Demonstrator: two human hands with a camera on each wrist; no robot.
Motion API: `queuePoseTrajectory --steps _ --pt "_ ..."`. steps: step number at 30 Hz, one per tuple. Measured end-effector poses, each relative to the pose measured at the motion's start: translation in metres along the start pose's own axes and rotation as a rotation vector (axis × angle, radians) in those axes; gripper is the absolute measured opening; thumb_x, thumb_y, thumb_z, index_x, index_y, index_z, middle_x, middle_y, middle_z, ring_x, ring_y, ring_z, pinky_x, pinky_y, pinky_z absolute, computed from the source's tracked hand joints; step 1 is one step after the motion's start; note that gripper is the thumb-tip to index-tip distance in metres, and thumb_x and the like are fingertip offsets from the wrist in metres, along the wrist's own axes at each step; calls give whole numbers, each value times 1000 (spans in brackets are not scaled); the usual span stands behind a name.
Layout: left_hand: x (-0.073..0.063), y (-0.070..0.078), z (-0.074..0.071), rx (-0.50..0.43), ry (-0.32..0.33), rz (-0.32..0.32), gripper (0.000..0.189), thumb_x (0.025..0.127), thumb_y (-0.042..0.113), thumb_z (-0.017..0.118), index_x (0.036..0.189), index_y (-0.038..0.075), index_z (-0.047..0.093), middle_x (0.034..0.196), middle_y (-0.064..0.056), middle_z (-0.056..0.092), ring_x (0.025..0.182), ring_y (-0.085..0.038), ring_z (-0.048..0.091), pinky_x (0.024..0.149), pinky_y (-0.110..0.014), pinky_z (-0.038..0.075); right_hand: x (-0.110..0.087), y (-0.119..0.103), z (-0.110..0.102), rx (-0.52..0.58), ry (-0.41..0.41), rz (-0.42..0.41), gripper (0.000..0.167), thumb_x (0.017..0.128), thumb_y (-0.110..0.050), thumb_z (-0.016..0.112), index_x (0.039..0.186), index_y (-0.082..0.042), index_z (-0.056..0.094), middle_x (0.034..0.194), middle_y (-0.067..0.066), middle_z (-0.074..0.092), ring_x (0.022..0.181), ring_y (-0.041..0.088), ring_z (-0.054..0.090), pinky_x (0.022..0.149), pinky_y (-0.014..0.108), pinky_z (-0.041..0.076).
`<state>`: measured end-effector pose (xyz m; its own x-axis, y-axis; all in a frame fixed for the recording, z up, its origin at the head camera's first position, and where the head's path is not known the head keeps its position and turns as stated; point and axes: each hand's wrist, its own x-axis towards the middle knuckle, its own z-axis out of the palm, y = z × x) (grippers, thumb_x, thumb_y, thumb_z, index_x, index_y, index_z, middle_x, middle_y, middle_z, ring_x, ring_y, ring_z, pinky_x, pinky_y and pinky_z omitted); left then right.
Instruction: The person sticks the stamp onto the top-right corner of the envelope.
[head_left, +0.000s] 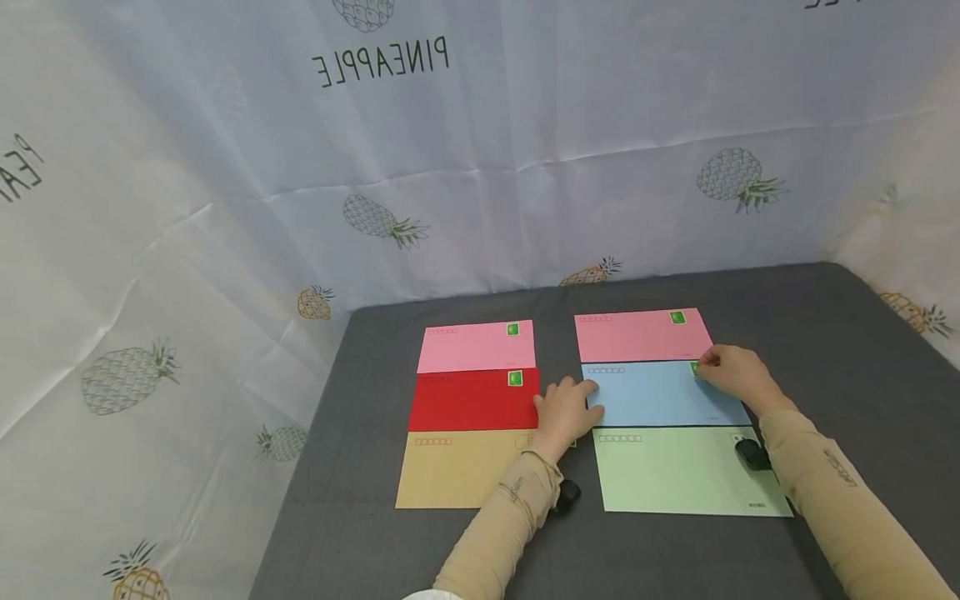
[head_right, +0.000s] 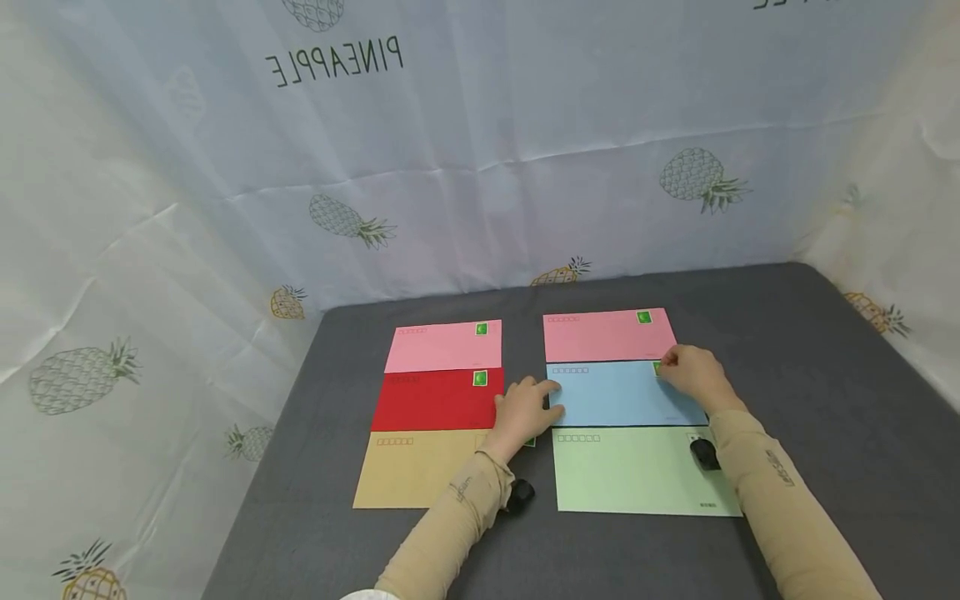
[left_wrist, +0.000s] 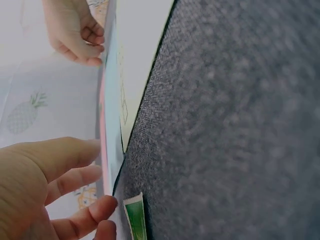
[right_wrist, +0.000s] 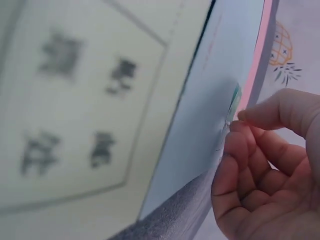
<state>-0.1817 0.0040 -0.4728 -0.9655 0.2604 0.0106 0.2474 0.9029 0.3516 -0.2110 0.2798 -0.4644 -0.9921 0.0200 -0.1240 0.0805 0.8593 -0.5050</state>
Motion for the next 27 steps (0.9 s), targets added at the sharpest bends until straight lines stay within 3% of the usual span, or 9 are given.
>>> queuePoseTrajectory --steps 4,13,18,27 --pt "-3 -3 -1 11 54 18 34 84 36 64 117 32 64 107 1 63 89 -15 53 75 -33 37 -5 -3 -1 7 32 -21 30 88 -19 53 101 7 59 88 20 60 75 26 50 58 28 41" --pt "-7 -10 -5 12 57 70 31 85 38 63 116 33 65 103 3 62 88 -11 50 71 -27 32 -16 -10 -6 26 38 -49 32 91 -22 52 108 4 57 101 25 58 80 29 51 60 31 42" --pt "-11 -19 -12 -6 70 114 32 86 36 62 118 33 64 100 2 60 87 -11 47 72 -27 31 -23 -20 -3 23 60 -100 32 91 -21 52 109 4 59 99 22 62 81 27 55 61 31 42" --pt "-22 -44 -24 -17 76 140 36 85 38 63 121 32 62 97 1 57 84 -11 43 75 -30 31 -36 -53 8 20 77 -163 27 90 -23 56 106 -1 62 91 14 64 75 20 55 61 28 41"
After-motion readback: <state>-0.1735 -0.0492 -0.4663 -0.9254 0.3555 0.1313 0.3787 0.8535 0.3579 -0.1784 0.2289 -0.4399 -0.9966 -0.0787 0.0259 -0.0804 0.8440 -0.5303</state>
